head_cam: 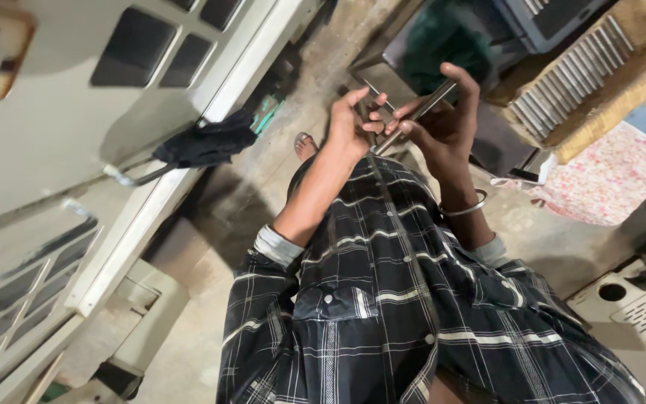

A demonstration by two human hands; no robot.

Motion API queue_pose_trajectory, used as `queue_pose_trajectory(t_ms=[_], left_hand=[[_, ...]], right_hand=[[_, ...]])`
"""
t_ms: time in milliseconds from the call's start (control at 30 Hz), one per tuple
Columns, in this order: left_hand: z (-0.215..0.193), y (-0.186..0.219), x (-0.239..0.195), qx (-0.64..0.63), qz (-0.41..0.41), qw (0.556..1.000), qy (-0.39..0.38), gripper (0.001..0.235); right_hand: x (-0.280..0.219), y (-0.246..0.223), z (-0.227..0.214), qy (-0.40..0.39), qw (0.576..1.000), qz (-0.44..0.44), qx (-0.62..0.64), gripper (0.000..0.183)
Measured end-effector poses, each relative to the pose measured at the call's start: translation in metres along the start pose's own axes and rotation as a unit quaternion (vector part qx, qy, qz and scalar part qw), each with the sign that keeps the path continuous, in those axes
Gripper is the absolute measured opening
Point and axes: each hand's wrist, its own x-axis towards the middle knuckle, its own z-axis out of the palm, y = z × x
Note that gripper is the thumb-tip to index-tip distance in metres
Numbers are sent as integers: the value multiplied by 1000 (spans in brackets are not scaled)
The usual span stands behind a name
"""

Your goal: The person uses an Allen key to tighten or loosen bolts on a large industrial machine. They select the tool from a tray, wipe the machine surface with a cloth, and then insert the key into the bolt to turn it.

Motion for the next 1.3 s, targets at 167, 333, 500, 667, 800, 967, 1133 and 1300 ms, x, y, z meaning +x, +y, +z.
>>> queue_pose_trajectory(t_ms=[167, 333, 500, 667, 800, 967, 1133, 1300], left_hand=[[-27, 8, -35, -2, 42, 999, 26, 23], [-65, 10, -52, -41, 17, 999, -2, 35], [-88, 14, -79, -39, 8, 999, -8, 39], [-106, 19, -103, -42, 6, 999, -5, 35], [-121, 22, -105, -110, 29, 990, -89, 37], [-125, 36, -107, -188, 107, 975, -48, 19], [-104, 47, -130, -181, 209, 960, -53, 31], [-82, 53, -162, -115, 304, 944, -62, 38]], right_hand=[[-8, -3, 33, -33, 991, 68, 110, 81], [-20, 14, 69, -68, 992, 94, 42, 81], [-33, 30, 103, -117, 991, 71, -9, 80], [-42, 33, 122, -126, 981, 129, 65, 82], [-36, 34, 130, -139, 979, 146, 37, 79], [-14, 37, 139, -209, 970, 126, -16, 78], [15, 30, 147, -276, 958, 79, 3, 81], [51, 25, 160, -307, 846, 213, 380, 86]])
